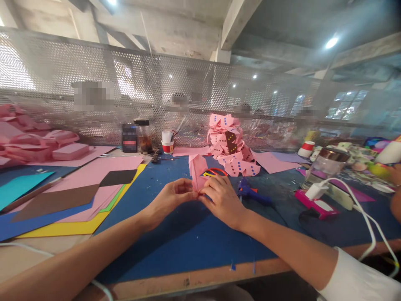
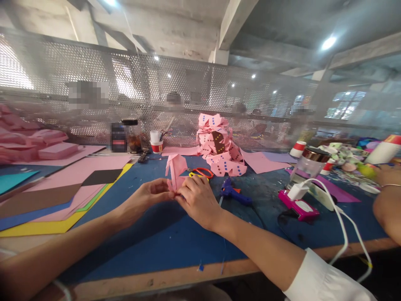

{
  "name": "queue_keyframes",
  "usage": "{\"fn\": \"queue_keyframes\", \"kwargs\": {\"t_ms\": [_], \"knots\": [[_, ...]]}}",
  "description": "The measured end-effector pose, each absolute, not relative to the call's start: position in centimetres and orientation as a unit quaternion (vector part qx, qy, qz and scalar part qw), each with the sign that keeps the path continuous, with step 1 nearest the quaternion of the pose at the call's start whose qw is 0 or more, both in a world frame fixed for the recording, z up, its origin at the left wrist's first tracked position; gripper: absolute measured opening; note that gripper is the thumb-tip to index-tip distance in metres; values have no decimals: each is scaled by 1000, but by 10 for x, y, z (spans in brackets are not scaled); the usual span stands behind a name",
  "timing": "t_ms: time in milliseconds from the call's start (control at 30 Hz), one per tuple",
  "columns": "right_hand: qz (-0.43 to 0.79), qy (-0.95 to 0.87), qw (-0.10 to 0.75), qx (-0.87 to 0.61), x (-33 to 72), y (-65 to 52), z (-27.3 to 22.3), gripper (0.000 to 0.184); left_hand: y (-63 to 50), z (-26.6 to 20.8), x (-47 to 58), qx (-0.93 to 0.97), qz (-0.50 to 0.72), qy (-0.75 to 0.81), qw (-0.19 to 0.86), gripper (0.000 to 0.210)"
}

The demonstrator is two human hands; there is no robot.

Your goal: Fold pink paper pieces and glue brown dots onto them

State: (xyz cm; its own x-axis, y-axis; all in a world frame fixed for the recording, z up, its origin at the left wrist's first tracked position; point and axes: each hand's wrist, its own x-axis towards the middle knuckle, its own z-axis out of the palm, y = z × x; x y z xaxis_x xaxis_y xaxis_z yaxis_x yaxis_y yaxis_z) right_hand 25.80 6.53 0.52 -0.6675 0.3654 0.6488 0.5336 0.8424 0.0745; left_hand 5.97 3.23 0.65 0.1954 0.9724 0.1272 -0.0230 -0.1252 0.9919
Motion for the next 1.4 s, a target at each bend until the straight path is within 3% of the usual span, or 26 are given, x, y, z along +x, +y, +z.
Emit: {"fn": "queue_keyframes", "kwargs": {"t_ms": [267,567,667,867,1000,1167,1400], "knots": [[-106,-894,353,-255,256,63,4,14,35,7,59,549,499,429,515,26],[-91,-889,366,-259,259,61,5,30,36,7,54,549,520,437,487,25],[-21,-890,356,-286,257,61,2,30,36,8,53,546,525,441,482,26],[273,-846,312,-335,252,63,-1,35,34,9,55,543,523,430,497,22],[393,-801,316,-322,251,67,-2,41,32,9,57,553,511,410,515,21],[454,-773,310,-316,248,71,-5,45,31,8,58,568,493,402,522,21],[439,-783,312,-313,249,71,-5,44,31,8,57,576,493,404,511,22]]}}
